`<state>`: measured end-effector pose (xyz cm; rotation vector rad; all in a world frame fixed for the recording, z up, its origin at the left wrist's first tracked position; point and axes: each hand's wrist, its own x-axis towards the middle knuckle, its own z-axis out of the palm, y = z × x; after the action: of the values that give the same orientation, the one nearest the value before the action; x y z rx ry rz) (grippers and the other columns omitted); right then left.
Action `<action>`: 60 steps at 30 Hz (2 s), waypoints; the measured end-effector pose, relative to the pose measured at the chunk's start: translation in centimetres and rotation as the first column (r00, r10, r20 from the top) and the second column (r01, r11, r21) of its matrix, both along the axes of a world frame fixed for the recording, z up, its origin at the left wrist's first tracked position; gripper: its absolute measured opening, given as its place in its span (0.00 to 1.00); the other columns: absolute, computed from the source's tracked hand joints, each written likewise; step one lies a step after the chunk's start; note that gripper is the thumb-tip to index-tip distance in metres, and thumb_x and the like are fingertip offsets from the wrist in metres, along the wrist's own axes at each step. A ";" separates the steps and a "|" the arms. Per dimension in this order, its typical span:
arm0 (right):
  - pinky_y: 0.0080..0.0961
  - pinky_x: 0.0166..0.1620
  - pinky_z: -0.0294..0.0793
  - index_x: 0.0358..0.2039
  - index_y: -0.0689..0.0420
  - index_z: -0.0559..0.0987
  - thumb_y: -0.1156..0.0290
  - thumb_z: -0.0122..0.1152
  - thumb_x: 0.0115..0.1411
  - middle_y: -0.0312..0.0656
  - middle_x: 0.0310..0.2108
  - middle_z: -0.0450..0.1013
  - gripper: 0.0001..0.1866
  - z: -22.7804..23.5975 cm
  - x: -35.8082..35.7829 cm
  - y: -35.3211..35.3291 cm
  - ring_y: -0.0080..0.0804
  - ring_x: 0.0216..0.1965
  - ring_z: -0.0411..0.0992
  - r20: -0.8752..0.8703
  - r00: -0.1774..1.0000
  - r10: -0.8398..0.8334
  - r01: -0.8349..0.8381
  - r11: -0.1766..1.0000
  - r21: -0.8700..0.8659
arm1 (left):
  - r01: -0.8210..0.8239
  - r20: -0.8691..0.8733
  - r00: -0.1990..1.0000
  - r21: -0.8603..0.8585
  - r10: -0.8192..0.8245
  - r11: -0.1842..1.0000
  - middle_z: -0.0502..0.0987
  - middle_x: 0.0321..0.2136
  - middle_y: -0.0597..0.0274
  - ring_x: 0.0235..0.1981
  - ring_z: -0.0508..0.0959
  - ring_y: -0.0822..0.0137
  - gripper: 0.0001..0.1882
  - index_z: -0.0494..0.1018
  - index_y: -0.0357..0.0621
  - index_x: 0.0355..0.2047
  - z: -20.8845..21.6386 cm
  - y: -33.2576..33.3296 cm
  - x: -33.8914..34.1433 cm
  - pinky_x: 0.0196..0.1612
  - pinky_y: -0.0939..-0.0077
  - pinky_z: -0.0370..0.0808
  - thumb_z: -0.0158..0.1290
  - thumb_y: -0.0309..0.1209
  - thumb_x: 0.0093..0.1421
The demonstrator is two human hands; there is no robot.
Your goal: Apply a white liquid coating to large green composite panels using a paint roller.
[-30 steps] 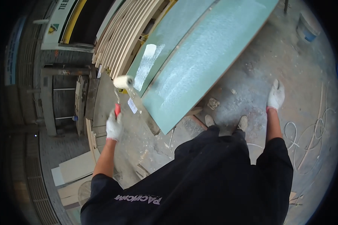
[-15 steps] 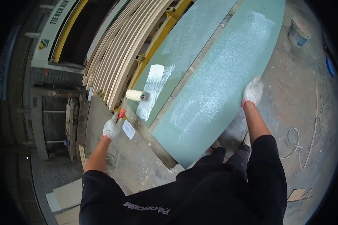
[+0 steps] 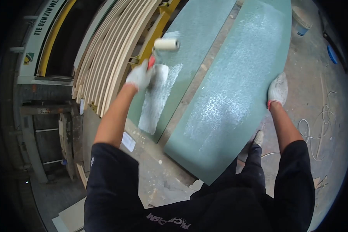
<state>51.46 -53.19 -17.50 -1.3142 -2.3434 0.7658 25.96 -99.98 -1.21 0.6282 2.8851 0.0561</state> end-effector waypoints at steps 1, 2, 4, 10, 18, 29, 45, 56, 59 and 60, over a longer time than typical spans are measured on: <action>0.33 0.72 0.56 0.66 0.67 0.67 0.50 0.28 0.75 0.55 0.68 0.63 0.35 0.4 -0.1 0.3 0.46 0.70 0.60 -0.009 0.999 -0.035 0.034 0.998 -0.058 | -0.006 0.031 0.999 -0.051 0.007 0.999 0.80 0.39 0.31 0.42 0.80 0.34 0.26 0.66 0.42 0.60 0.6 -3.2 3.0 0.47 0.44 0.76 0.48 0.45 0.69; 0.32 0.72 0.55 0.66 0.67 0.66 0.50 0.29 0.76 0.55 0.68 0.62 0.35 0.6 -0.1 0.4 0.46 0.71 0.59 -0.019 0.998 -0.068 0.065 0.991 -0.116 | -0.012 0.058 0.998 -0.103 0.018 0.995 0.80 0.38 0.31 0.40 0.80 0.34 0.28 0.63 0.43 0.63 1.6 -7.0 6.2 0.44 0.43 0.76 0.48 0.45 0.69; 0.33 0.71 0.56 0.66 0.67 0.66 0.49 0.28 0.76 0.56 0.68 0.63 0.36 0.7 0.3 0.4 0.46 0.70 0.60 -0.026 0.997 -0.067 0.064 0.992 -0.105 | -0.034 0.181 0.981 -0.215 0.074 0.976 0.80 0.36 0.32 0.39 0.81 0.35 0.31 0.59 0.47 0.67 4.1 -14.1 11.4 0.42 0.44 0.76 0.49 0.46 0.69; 0.41 0.66 0.63 0.60 0.70 0.72 0.49 0.28 0.75 0.61 0.61 0.69 0.36 1.9 -0.6 -2.0 0.55 0.64 0.66 -0.014 0.995 -0.102 0.097 0.977 -0.189 | -0.027 0.212 0.968 -0.440 0.134 0.897 0.81 0.41 0.38 0.42 0.82 0.40 0.32 0.65 0.44 0.66 10.8 -22.2 16.7 0.45 0.49 0.78 0.50 0.46 0.67; 0.41 0.66 0.63 0.60 0.68 0.73 0.47 0.29 0.75 0.61 0.61 0.69 0.37 3.3 0.3 -2.0 0.54 0.64 0.66 -0.003 0.985 -0.171 0.167 0.963 -0.213 | 0.031 0.095 0.995 -0.190 -0.013 0.981 0.73 0.58 0.37 0.61 0.73 0.43 0.30 0.64 0.39 0.67 4.0 -0.1 -4.9 0.63 0.59 0.70 0.48 0.42 0.69; 0.36 0.69 0.58 0.64 0.68 0.69 0.45 0.30 0.75 0.59 0.65 0.66 0.38 2.7 0.3 -0.7 0.51 0.69 0.61 -0.020 0.998 -0.061 0.057 0.986 -0.156 | 0.072 0.051 0.996 -0.029 -0.070 0.997 0.79 0.47 0.37 0.49 0.79 0.39 0.24 0.74 0.44 0.55 1.7 8.3 -11.8 0.52 0.51 0.75 0.47 0.46 0.68; 0.40 0.67 0.61 0.63 0.66 0.70 0.47 0.27 0.76 0.60 0.64 0.66 0.36 2.7 0.6 -1.1 0.53 0.66 0.63 0.020 0.995 -0.094 0.096 0.970 -0.221 | 0.028 0.164 0.986 -0.367 0.035 0.930 0.80 0.36 0.34 0.38 0.82 0.38 0.32 0.60 0.48 0.69 7.5 -16.1 12.2 0.43 0.47 0.78 0.49 0.46 0.69; 0.38 0.70 0.59 0.64 0.65 0.69 0.47 0.28 0.75 0.58 0.67 0.64 0.36 2.3 -0.1 -0.7 0.50 0.68 0.61 -0.007 1.000 -0.020 0.019 0.994 -0.110 | 0.147 0.041 0.989 -0.084 -0.144 0.986 0.79 0.39 0.30 0.43 0.79 0.33 0.25 0.68 0.38 0.53 0.4 9.1 1.8 0.47 0.42 0.75 0.41 0.48 0.71; 0.41 0.67 0.62 0.61 0.66 0.72 0.45 0.28 0.74 0.60 0.63 0.68 0.38 3.6 -0.3 -1.5 0.54 0.66 0.64 -0.061 0.991 -0.120 0.104 0.969 -0.222 | 0.165 0.054 0.986 -0.190 -0.158 0.968 0.80 0.30 0.32 0.32 0.82 0.37 0.33 0.56 0.45 0.69 1.8 -2.6 11.9 0.34 0.42 0.77 0.44 0.50 0.71; 0.42 0.66 0.63 0.60 0.66 0.73 0.44 0.29 0.74 0.60 0.61 0.69 0.38 4.3 -0.5 -1.7 0.55 0.65 0.65 -0.046 0.987 -0.152 0.134 0.953 -0.273 | 0.116 0.103 0.991 -0.319 -0.087 0.941 0.81 0.29 0.37 0.29 0.82 0.38 0.34 0.58 0.43 0.69 2.4 -7.1 14.9 0.32 0.45 0.78 0.51 0.45 0.68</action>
<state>50.99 -54.87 -13.22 -1.5236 -2.1198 1.0931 40.85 -107.11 1.23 0.6878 2.6843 -0.3884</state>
